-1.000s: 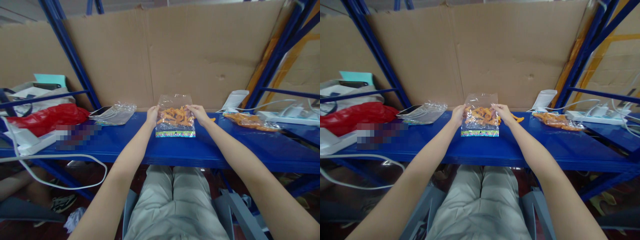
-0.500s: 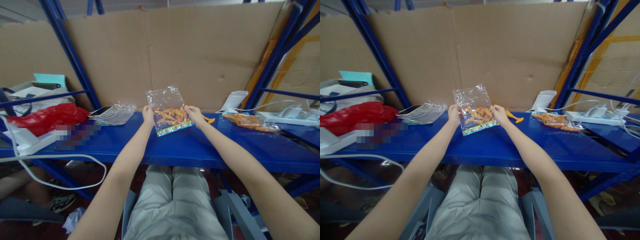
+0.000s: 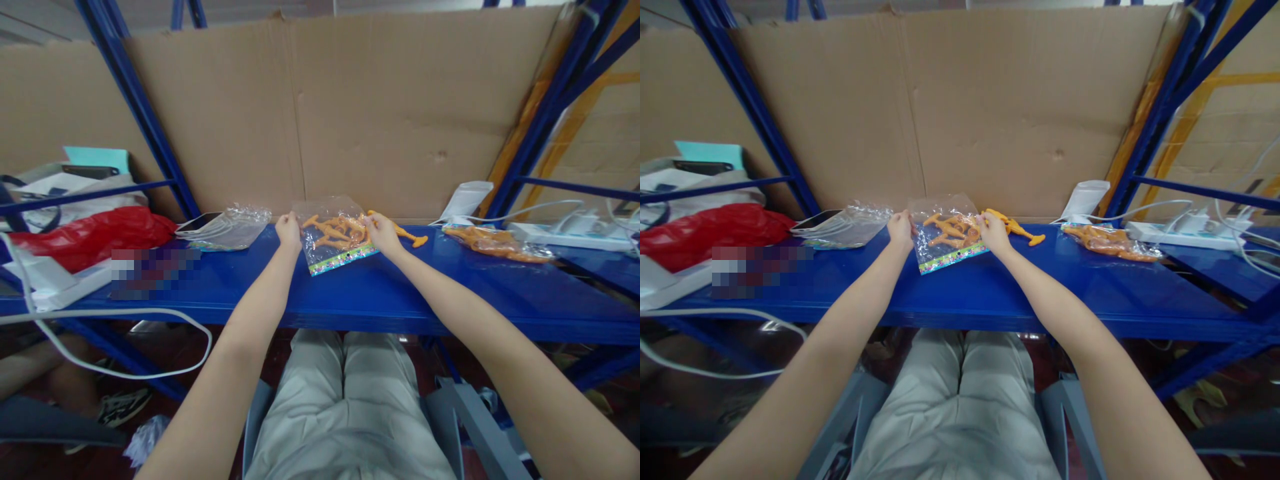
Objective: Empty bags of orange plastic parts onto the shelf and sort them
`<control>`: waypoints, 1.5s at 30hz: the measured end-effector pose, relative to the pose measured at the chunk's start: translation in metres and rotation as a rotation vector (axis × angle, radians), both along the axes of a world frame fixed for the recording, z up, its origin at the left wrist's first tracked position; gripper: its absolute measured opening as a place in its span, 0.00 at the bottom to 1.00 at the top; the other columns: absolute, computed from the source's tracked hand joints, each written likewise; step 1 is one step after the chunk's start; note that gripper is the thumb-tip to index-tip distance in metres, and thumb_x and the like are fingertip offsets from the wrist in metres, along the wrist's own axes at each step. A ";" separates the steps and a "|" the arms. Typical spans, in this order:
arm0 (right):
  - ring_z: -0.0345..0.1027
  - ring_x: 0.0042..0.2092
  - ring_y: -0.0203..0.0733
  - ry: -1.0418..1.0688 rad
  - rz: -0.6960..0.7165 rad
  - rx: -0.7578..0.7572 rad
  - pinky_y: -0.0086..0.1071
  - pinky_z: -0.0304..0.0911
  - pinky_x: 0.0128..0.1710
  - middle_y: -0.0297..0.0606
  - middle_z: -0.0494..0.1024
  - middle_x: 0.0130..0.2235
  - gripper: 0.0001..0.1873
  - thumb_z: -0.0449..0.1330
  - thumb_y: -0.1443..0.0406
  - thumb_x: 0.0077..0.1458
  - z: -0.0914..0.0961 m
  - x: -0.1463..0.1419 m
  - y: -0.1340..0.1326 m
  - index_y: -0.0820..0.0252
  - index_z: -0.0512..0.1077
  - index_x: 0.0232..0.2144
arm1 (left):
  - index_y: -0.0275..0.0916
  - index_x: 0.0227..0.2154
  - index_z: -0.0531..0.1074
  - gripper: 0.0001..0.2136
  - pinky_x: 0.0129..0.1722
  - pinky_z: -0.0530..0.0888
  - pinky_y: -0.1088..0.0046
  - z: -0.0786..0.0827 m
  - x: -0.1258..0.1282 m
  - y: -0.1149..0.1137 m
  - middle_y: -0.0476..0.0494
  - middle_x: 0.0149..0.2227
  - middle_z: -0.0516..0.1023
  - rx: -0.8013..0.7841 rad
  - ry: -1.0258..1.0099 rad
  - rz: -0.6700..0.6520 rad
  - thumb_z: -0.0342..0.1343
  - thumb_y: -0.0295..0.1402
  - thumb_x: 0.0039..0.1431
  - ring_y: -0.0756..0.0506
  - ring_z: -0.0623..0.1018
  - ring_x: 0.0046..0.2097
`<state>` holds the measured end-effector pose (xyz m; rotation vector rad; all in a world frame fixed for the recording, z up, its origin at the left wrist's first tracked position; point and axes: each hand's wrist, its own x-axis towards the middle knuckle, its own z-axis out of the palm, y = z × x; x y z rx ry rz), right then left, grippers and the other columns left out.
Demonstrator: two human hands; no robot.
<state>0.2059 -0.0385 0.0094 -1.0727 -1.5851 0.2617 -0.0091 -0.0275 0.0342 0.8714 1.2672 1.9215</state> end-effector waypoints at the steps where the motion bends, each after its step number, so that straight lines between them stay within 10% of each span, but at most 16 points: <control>1: 0.59 0.29 0.38 0.021 0.014 -0.006 0.31 0.55 0.34 0.30 0.65 0.23 0.14 0.55 0.61 0.58 -0.001 0.000 0.001 0.56 0.65 0.21 | 0.41 0.21 0.59 0.12 0.16 0.55 0.80 -0.001 0.000 0.000 0.59 0.14 0.56 -0.005 0.016 0.011 0.46 0.28 0.62 0.55 0.57 0.14; 33: 0.67 0.27 0.35 0.448 0.306 -0.263 0.29 0.63 0.28 0.32 0.76 0.26 0.19 0.67 0.49 0.45 0.019 0.017 -0.002 0.59 0.74 0.26 | 0.40 0.24 0.60 0.10 0.15 0.54 0.83 0.005 0.002 -0.005 0.61 0.13 0.54 0.024 0.009 -0.043 0.48 0.27 0.61 0.56 0.57 0.14; 39: 0.70 0.31 0.37 0.438 0.168 -0.037 0.30 0.66 0.32 0.34 0.77 0.28 0.19 0.63 0.49 0.50 0.032 0.034 0.000 0.60 0.75 0.27 | 0.40 0.44 0.63 0.13 0.16 0.62 0.82 0.011 0.013 -0.012 0.57 0.19 0.65 -0.006 0.057 -0.311 0.50 0.42 0.63 0.55 0.64 0.15; 45: 0.69 0.34 0.37 0.416 -0.038 0.225 0.31 0.65 0.34 0.35 0.75 0.30 0.21 0.58 0.48 0.55 0.042 0.054 0.002 0.61 0.74 0.30 | 0.47 0.61 0.52 0.29 0.24 0.71 0.79 0.009 0.035 -0.024 0.49 0.34 0.75 0.117 0.443 -0.449 0.57 0.38 0.60 0.54 0.72 0.23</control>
